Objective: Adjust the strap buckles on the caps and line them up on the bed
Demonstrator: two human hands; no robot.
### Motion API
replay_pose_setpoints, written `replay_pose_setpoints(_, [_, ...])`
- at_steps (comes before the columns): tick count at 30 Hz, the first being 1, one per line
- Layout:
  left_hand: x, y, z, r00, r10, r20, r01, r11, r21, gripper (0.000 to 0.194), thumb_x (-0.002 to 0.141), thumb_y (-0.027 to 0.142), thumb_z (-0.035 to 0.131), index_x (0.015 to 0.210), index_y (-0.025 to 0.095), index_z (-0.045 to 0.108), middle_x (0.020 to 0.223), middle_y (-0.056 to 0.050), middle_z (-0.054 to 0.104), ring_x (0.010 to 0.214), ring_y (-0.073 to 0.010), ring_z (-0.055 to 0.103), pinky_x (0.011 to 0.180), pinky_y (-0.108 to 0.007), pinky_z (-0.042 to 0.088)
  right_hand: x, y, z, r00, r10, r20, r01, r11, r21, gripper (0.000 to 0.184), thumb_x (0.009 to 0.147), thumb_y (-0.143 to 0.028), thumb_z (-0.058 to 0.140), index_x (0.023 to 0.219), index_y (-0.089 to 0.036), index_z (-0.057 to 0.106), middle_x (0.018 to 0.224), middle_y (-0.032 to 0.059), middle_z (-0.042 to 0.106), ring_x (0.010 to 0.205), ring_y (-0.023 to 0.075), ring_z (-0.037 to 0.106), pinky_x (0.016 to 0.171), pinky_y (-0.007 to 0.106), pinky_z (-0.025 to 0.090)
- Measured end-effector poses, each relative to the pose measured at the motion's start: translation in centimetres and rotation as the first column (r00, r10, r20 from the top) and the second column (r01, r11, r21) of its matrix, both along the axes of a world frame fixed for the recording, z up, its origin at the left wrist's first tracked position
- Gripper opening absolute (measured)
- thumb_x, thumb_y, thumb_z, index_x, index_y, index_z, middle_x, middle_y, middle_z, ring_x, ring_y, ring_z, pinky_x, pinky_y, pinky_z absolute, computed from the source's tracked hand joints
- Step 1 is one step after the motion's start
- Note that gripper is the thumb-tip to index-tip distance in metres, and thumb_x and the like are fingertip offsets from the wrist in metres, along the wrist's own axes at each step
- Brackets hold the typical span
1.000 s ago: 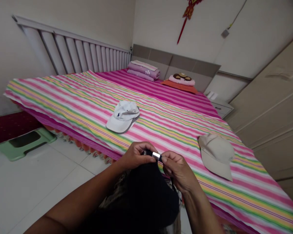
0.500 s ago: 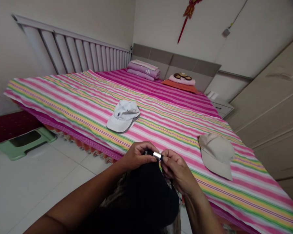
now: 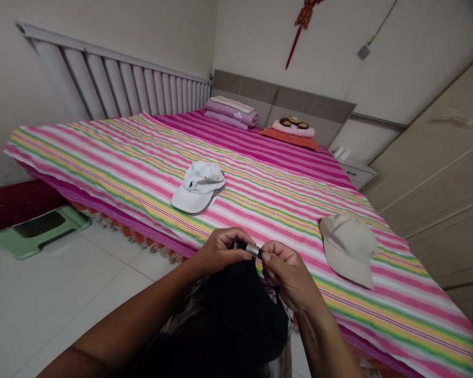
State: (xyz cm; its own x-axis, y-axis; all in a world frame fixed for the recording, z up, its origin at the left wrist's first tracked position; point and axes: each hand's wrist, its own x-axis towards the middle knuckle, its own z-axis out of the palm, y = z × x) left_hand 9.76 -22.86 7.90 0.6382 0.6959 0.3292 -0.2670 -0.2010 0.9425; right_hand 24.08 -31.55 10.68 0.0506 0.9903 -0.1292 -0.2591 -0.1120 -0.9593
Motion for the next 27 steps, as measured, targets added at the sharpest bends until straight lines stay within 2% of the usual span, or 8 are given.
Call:
replay_pose_setpoints(7, [-0.1,0.2,-0.2,1.0,-0.006,-0.015,0.006,0.999,0.053,0.023,0.063,0.024,0.069,0.08,0.011,0.062,0.071,-0.003,0.059,0.064,-0.0097,0.05,0.059,-0.02,0.039,0.4,0.0,0.0,0.999,-0.008,0.05,0.008,1.0,0.012,0.02,0.066,-0.031,0.067,0.066,-0.015,0.054,0.04,-0.0088,0.036,0.037,0.0033,0.023,0.037,0.02,0.013])
replay_pose_setpoints(13, [-0.1,0.2,-0.2,1.0,-0.015,-0.005,0.016,0.997,0.07,0.024,0.062,0.024,0.07,0.081,0.011,0.064,0.073,-0.003,0.059,0.066,-0.0107,0.051,0.061,-0.021,0.039,0.3,0.0,0.2,1.0,-0.008,-0.002,0.008,1.0,0.007,0.021,0.064,-0.03,0.068,0.065,-0.015,0.054,0.039,-0.0092,0.034,0.036,0.003,0.021,0.037,0.019,0.011])
replay_pose_setpoints(15, [-0.1,0.2,-0.1,1.0,-0.018,0.002,0.017,0.999,0.037,0.024,0.061,0.024,0.07,0.08,0.011,0.064,0.072,-0.003,0.059,0.065,-0.0106,0.051,0.06,-0.021,0.039,0.2,0.0,0.2,1.0,-0.01,-0.002,0.01,1.0,0.008,0.021,0.063,-0.03,0.069,0.064,-0.015,0.054,0.039,-0.0091,0.035,0.036,0.0029,0.021,0.037,0.019,0.011])
replay_pose_setpoints(18, [0.0,0.0,0.1,0.998,-0.054,0.043,0.057,0.995,-0.079,0.023,0.061,0.024,0.07,0.078,0.011,0.063,0.069,-0.001,0.058,0.061,-0.0089,0.05,0.057,-0.02,0.038,0.1,0.0,0.5,1.0,-0.02,-0.005,0.02,1.0,0.014,0.021,0.063,-0.031,0.069,0.063,-0.015,0.055,0.039,-0.0092,0.034,0.036,0.0028,0.022,0.037,0.019,0.012])
replay_pose_setpoints(23, [0.5,-0.3,0.5,0.981,-0.128,0.145,0.165,0.945,-0.282,0.025,0.062,0.029,0.07,0.077,0.011,0.061,0.063,0.001,0.055,0.056,-0.0058,0.045,0.055,-0.018,0.034,-0.3,-0.2,1.3,0.999,-0.048,0.015,0.047,0.998,0.03,0.02,0.064,-0.031,0.068,0.063,-0.015,0.056,0.039,-0.0087,0.037,0.035,0.0027,0.023,0.036,0.019,0.012])
replay_pose_setpoints(27, [0.7,-0.4,0.7,0.975,-0.139,0.176,0.184,0.945,-0.27,0.026,0.063,0.032,0.069,0.078,0.012,0.062,0.068,0.0,0.056,0.062,-0.0077,0.048,0.059,-0.019,0.035,-0.7,-0.2,1.5,0.997,-0.073,0.006,0.072,0.996,0.044,0.019,0.066,-0.028,0.065,0.058,-0.016,0.054,0.035,-0.009,0.036,0.033,0.0029,0.025,0.037,0.019,0.015])
